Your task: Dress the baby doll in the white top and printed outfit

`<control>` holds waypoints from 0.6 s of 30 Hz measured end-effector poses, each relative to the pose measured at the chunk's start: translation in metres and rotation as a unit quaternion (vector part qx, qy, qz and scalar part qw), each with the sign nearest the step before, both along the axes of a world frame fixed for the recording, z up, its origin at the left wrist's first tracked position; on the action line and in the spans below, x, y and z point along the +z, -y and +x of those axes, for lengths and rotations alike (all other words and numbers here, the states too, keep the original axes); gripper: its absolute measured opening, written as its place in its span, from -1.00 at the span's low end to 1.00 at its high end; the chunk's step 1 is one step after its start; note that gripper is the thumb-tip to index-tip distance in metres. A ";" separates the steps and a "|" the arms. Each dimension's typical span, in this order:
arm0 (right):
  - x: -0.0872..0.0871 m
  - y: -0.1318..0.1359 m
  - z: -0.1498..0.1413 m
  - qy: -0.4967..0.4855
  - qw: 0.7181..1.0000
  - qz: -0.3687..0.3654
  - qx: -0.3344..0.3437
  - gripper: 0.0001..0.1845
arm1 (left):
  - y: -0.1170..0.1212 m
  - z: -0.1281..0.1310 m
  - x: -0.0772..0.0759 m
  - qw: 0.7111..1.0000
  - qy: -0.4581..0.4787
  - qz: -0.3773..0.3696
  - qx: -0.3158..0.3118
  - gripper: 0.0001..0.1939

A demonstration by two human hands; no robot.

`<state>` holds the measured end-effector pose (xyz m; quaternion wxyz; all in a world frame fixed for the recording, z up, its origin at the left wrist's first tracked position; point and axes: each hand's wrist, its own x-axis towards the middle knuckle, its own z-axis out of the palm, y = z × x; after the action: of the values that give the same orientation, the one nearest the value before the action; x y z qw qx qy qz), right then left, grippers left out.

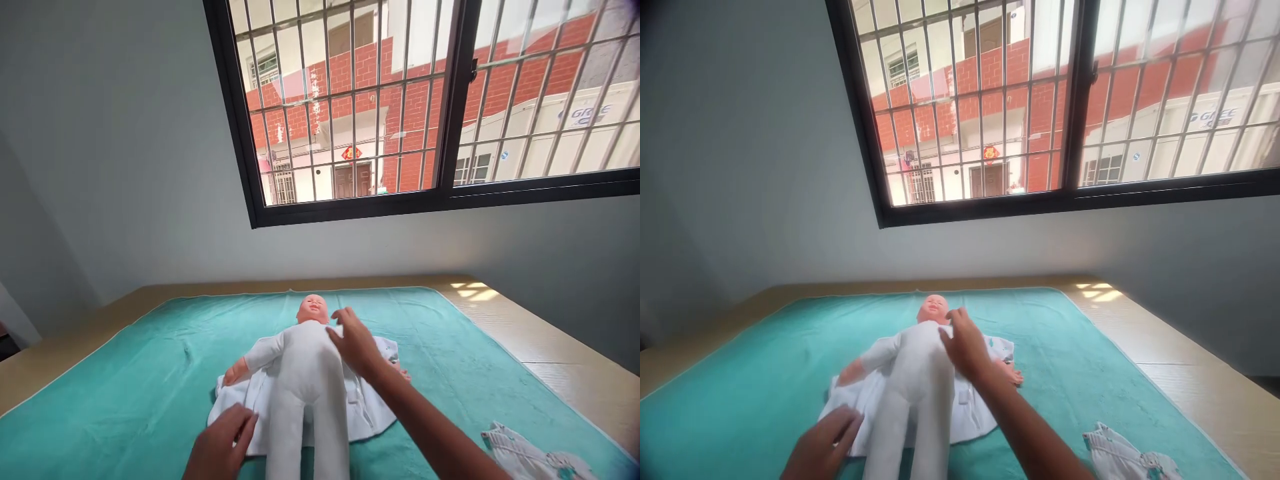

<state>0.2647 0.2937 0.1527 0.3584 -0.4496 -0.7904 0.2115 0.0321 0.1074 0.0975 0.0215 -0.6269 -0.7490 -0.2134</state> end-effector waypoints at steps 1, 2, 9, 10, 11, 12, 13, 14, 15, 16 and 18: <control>0.001 0.006 -0.017 0.004 0.999 0.018 0.028 -0.77 | -0.017 -0.011 0.000 0.999 -0.026 -0.012 -0.033 -0.47; 0.001 0.011 -0.036 0.016 0.997 0.039 0.061 -0.75 | -0.033 -0.019 -0.001 0.997 -0.057 -0.026 -0.054 -0.49; 0.003 -0.008 -0.144 0.268 0.940 0.089 0.194 -0.67 | -0.079 -0.037 -0.015 0.989 -0.031 -0.071 -0.127 -0.55; 0.004 -0.012 -0.151 0.280 0.937 0.076 0.197 -0.71 | -0.078 -0.039 -0.015 0.990 -0.007 -0.065 -0.128 -0.58; 0.006 -0.016 -0.157 0.290 0.934 0.062 0.199 -0.73 | -0.076 -0.042 -0.014 0.990 0.018 -0.057 -0.128 -0.61; 0.007 -0.018 -0.161 0.296 0.933 0.050 0.200 -0.74 | -0.075 -0.044 -0.013 0.990 0.040 -0.047 -0.125 -0.63; 0.009 -0.019 -0.163 0.297 0.933 0.039 0.199 -0.75 | -0.075 -0.046 -0.012 0.990 0.056 -0.035 -0.121 -0.66; 0.011 -0.019 -0.164 0.292 0.936 0.032 0.196 -0.76 | -0.075 -0.048 -0.012 0.991 0.065 -0.021 -0.115 -0.67; 0.012 -0.018 -0.163 0.283 0.940 0.027 0.191 -0.77 | -0.075 -0.050 -0.011 0.992 0.067 -0.009 -0.106 -0.67; 0.014 -0.017 -0.162 0.270 0.945 0.024 0.185 -0.77 | -0.076 -0.051 -0.012 0.993 0.065 0.000 -0.097 -0.67; 0.016 -0.014 -0.155 0.233 0.958 0.021 0.163 -0.79 | -0.079 -0.053 -0.013 0.995 0.056 0.013 -0.084 -0.68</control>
<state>0.1092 0.3074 0.1684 0.1339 -0.3438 -0.9189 0.1395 -0.0209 0.1866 0.0845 -0.0305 -0.6743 -0.6909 -0.2589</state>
